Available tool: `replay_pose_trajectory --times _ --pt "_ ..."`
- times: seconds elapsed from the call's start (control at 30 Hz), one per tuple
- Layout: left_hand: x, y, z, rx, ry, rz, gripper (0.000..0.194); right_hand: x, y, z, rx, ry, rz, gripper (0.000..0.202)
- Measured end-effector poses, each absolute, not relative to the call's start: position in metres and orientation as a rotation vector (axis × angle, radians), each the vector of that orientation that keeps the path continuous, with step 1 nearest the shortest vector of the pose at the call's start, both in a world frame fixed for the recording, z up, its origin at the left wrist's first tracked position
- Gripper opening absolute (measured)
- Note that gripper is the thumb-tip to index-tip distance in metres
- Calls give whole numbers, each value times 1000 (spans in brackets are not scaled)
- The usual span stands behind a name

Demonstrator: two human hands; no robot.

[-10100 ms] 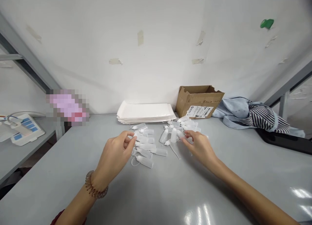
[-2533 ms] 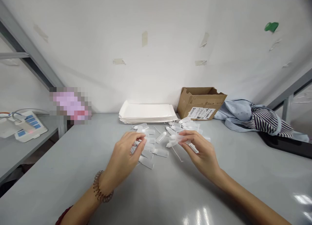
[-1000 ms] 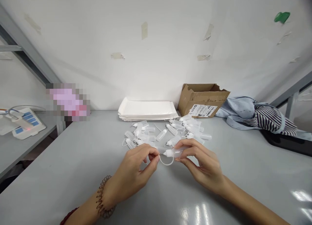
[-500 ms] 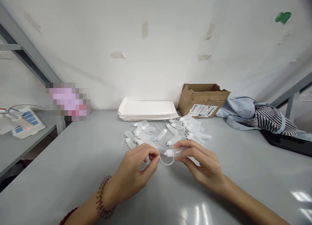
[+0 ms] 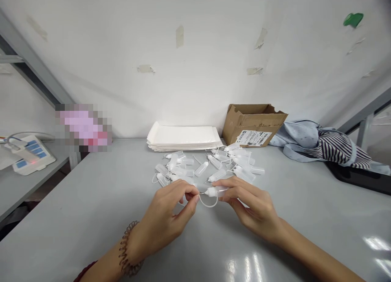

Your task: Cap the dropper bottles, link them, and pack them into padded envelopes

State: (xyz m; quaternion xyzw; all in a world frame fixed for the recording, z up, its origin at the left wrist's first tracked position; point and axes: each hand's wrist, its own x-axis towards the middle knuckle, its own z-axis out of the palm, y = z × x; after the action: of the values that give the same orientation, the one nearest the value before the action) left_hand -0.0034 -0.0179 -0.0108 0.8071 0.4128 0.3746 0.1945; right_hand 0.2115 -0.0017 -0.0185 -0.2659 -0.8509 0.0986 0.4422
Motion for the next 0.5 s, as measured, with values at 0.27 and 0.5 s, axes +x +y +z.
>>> replay_pose_trajectory --times 0.27,0.5 --pt "-3 -17 -12 2309 1127 1065 11 213 -1 -23 -632 -2148 236 27" --pt "-5 -15 -17 2360 1107 1012 12 216 2 -30 -627 -2202 227 29"
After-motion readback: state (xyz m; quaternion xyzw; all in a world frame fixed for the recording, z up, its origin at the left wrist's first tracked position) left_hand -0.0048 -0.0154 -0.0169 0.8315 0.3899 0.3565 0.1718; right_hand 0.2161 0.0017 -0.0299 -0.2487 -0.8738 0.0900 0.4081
